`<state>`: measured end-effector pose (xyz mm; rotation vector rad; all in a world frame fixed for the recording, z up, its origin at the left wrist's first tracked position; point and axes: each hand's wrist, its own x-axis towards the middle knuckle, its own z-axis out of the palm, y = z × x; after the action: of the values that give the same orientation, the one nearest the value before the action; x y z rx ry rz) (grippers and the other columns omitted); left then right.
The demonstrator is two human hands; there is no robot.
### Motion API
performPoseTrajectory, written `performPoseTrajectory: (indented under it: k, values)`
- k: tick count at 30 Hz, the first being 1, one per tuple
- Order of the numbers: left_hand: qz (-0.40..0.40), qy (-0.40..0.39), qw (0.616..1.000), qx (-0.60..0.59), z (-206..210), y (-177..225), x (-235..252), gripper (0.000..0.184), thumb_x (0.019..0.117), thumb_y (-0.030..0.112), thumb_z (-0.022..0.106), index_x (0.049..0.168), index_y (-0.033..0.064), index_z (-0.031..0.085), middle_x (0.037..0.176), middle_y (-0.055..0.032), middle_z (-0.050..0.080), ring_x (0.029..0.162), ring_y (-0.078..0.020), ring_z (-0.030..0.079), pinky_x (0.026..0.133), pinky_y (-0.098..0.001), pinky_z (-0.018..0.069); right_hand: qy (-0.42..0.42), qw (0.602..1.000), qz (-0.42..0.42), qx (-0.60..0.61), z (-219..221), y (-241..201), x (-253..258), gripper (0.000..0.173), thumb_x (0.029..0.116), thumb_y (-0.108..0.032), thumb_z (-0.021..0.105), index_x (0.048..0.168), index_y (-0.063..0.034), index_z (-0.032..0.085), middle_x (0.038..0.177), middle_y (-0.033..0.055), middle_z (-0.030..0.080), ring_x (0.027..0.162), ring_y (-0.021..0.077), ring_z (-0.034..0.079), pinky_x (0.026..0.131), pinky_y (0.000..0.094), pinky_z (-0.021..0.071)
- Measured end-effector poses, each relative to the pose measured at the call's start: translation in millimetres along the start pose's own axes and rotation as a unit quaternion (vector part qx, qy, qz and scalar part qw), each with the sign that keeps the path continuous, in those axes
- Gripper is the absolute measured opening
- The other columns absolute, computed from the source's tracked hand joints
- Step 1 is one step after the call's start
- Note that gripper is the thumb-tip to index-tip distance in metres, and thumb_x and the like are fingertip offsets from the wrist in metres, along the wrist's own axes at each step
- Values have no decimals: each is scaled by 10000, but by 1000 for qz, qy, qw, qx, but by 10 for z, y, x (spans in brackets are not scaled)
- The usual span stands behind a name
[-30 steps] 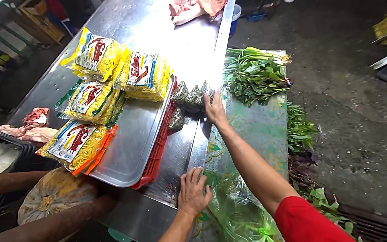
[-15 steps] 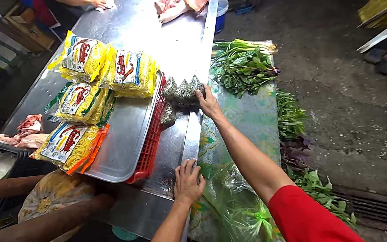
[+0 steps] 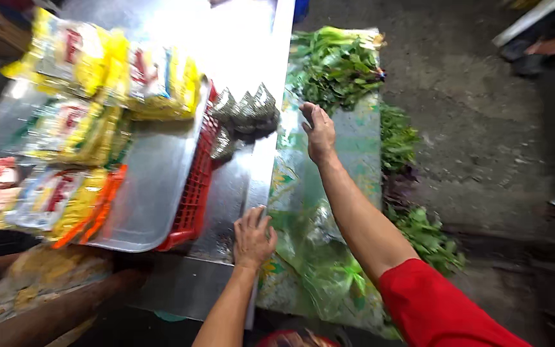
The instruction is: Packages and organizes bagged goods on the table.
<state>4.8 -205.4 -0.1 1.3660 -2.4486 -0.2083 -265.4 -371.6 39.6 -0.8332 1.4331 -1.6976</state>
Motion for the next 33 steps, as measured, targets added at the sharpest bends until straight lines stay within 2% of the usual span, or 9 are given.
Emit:
performPoseTrajectory:
  k: [4, 7, 9, 11, 16, 19, 22, 29, 33]
  values:
    - [-4, -24, 1000, -16, 70, -11, -55, 317, 942, 359, 525, 1047, 188, 770, 1352, -61, 665, 1297, -320, 576, 1034, -549, 430, -216, 972, 95, -20, -958, -311, -1088, 466, 1051, -414, 430, 1184, -37, 669, 1174, 94, 713, 1116, 232, 680, 994, 468, 563]
    - [-1, -18, 1000, -12, 91, -41, -69, 313, 946, 348, 510, 1019, 184, 766, 1365, -62, 652, 1322, -319, 547, 1031, -541, 417, -467, 799, 287, -248, -1714, -323, -1852, 313, 1040, -283, 571, 1151, -43, 739, 1120, 78, 753, 1052, 183, 711, 991, 430, 559]
    - [0, -14, 1000, -4, 99, -43, -74, 300, 946, 340, 508, 1009, 189, 759, 1379, -55, 642, 1335, -314, 534, 1037, -531, 410, -489, 688, 395, -363, -1909, -58, -2228, 322, 1057, -269, 576, 1261, -55, 704, 1212, 126, 723, 1137, 257, 682, 1040, 520, 500]
    - [3, -13, 1000, 8, 101, -34, -85, 295, 947, 335, 501, 1001, 193, 754, 1389, -50, 634, 1337, -311, 527, 1037, -524, 400, -400, 653, 462, -447, -1936, 238, -2548, 447, 1061, -297, 559, 1420, -32, 578, 1327, 198, 659, 1251, 350, 624, 1096, 578, 447]
    - [3, -11, 1000, 13, 70, -27, -58, 296, 934, 332, 507, 980, 186, 760, 1380, -67, 638, 1324, -324, 534, 1031, -528, 397, -42, 710, 403, -576, -1693, 585, -2694, 771, 940, -384, 722, 1458, 98, 416, 1470, 332, 467, 1303, 447, 561, 1069, 547, 481]
    - [4, -24, 1000, 10, 80, 0, -85, 281, 926, 326, 531, 1001, 184, 762, 1403, -76, 622, 1340, -338, 524, 1050, -551, 400, -47, 756, 314, -572, -1796, 953, -2700, 953, 808, -365, 858, 1519, 54, 380, 1503, 345, 417, 1329, 493, 514, 1080, 572, 473]
    - [-2, -29, 999, 21, 29, -16, -57, 252, 916, 313, 569, 1029, 222, 776, 1380, -36, 649, 1304, -301, 571, 1033, -529, 445, -44, 784, 216, -580, -1822, 1175, -2740, 859, 792, -273, 866, 1482, 32, 453, 1399, 331, 538, 1250, 519, 566, 1031, 645, 478]
    - [-4, -15, 1000, 3, 26, 5, -33, 199, 902, 268, 596, 990, 218, 768, 1349, -19, 670, 1270, -274, 605, 1020, -512, 461, -40, 857, 106, -502, -1943, 683, -3073, 704, 748, -250, 802, 1387, -23, 609, 1304, 333, 580, 1156, 523, 595, 940, 674, 494]
    - [-7, -21, 1000, -2, 35, -8, -39, 217, 915, 266, 576, 1011, 220, 764, 1363, -13, 660, 1287, -267, 591, 1027, -507, 459, -129, 881, 133, -436, -2093, 292, -3095, 643, 839, -313, 772, 1432, -119, 614, 1332, 176, 665, 1197, 334, 658, 1018, 551, 523]
